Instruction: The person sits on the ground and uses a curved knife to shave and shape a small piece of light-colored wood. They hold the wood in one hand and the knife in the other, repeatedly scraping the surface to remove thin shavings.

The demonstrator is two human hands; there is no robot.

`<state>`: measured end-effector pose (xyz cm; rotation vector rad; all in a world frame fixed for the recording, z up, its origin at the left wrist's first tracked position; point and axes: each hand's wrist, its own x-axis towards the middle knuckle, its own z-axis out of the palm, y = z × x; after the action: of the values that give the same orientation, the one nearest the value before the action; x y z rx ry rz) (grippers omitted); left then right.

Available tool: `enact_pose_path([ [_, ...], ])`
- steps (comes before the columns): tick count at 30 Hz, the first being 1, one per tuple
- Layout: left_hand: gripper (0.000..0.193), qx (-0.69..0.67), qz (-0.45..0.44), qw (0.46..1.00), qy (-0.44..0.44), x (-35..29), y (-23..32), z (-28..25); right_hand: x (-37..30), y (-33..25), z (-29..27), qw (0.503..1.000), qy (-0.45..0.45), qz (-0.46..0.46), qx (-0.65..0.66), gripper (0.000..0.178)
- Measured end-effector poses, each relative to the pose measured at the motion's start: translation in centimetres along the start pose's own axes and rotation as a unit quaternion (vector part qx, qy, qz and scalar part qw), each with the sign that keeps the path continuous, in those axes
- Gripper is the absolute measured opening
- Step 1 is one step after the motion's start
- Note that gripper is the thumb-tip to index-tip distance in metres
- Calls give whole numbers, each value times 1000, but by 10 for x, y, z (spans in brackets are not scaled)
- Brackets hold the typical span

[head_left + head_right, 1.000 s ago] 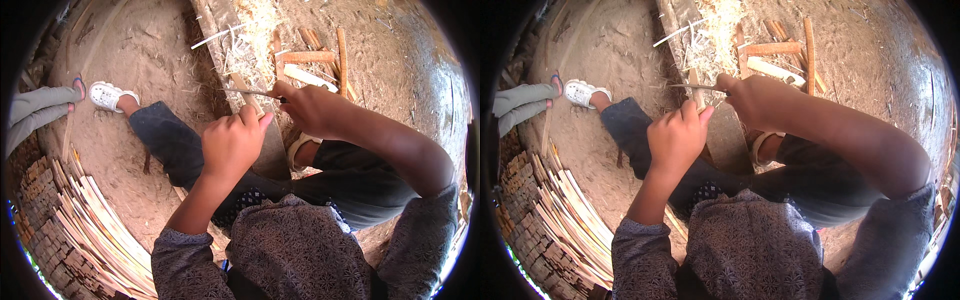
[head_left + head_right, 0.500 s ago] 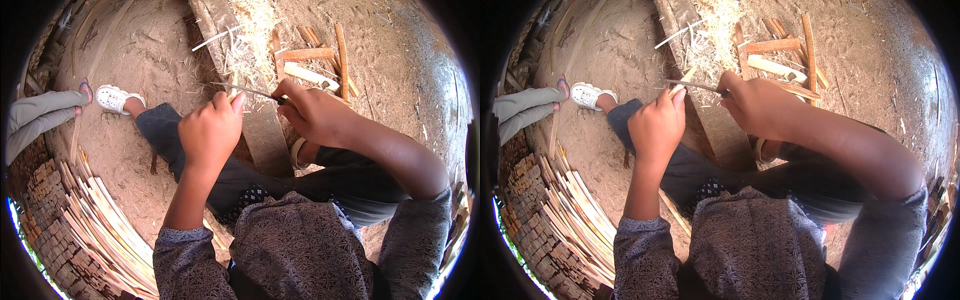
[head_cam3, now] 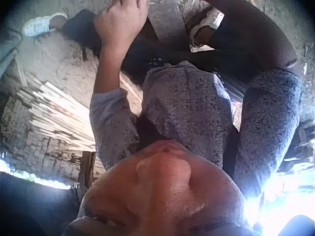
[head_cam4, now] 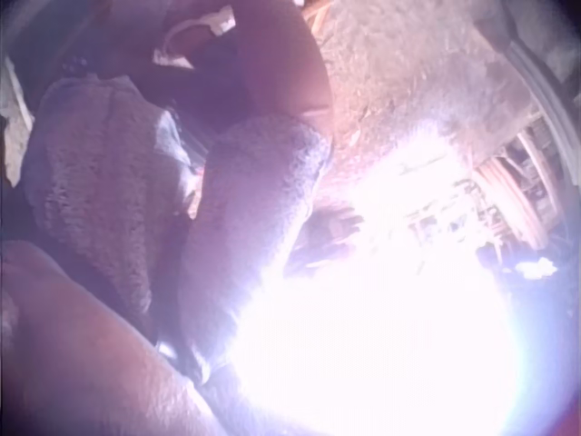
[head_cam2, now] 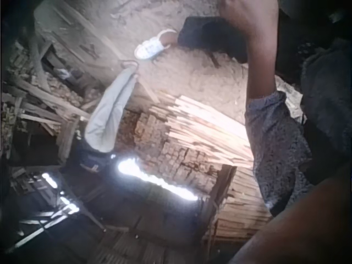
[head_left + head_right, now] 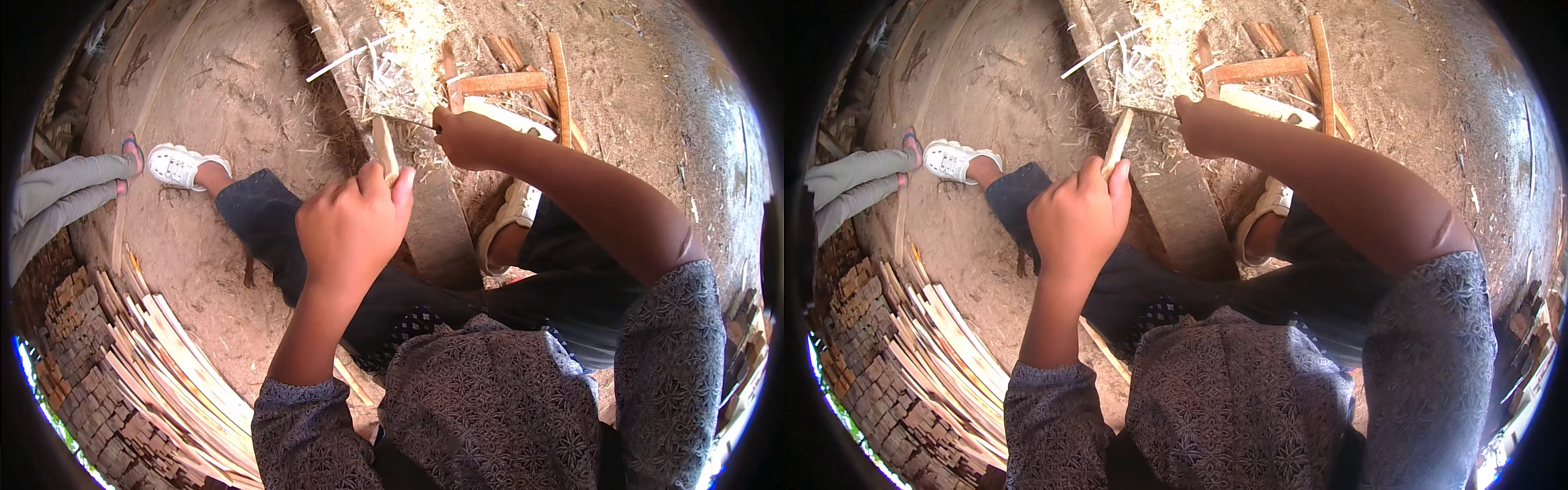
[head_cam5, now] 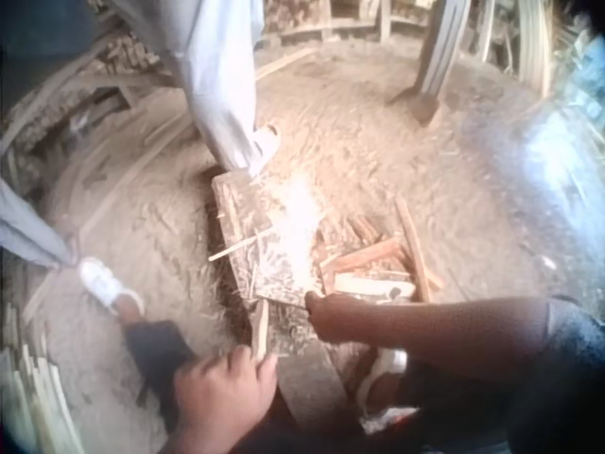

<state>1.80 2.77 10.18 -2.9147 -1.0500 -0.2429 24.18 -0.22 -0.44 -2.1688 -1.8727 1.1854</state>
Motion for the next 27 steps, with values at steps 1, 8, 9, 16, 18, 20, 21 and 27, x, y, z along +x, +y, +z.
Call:
enact_pose_path([
  [1,38,-4,3,1000,-6,-4,-3,-1,-2,2,1,1000,10,1,15,27],
  [8,38,-2,8,1000,-14,-13,-6,-2,-111,-52,-73,989,-61,-63,115,25],
  [9,38,2,10,1000,-14,-13,-5,-3,-121,-58,-80,991,-60,-68,104,26],
  [16,39,14,36,999,19,-3,2,-1,-119,-63,-78,996,-65,-39,49,27],
  [18,39,26,30,999,26,0,2,0,-103,-56,-64,997,-52,-30,49,27],
  [20,39,50,8,999,20,1,-2,-3,-88,-55,-56,998,-39,-29,39,27],
  [21,37,29,14,999,10,2,1,-3,-83,-53,-53,999,-29,-24,33,27],
  [27,40,30,31,999,13,1,10,2,0,3,6,999,-2,-25,-23,29],
])
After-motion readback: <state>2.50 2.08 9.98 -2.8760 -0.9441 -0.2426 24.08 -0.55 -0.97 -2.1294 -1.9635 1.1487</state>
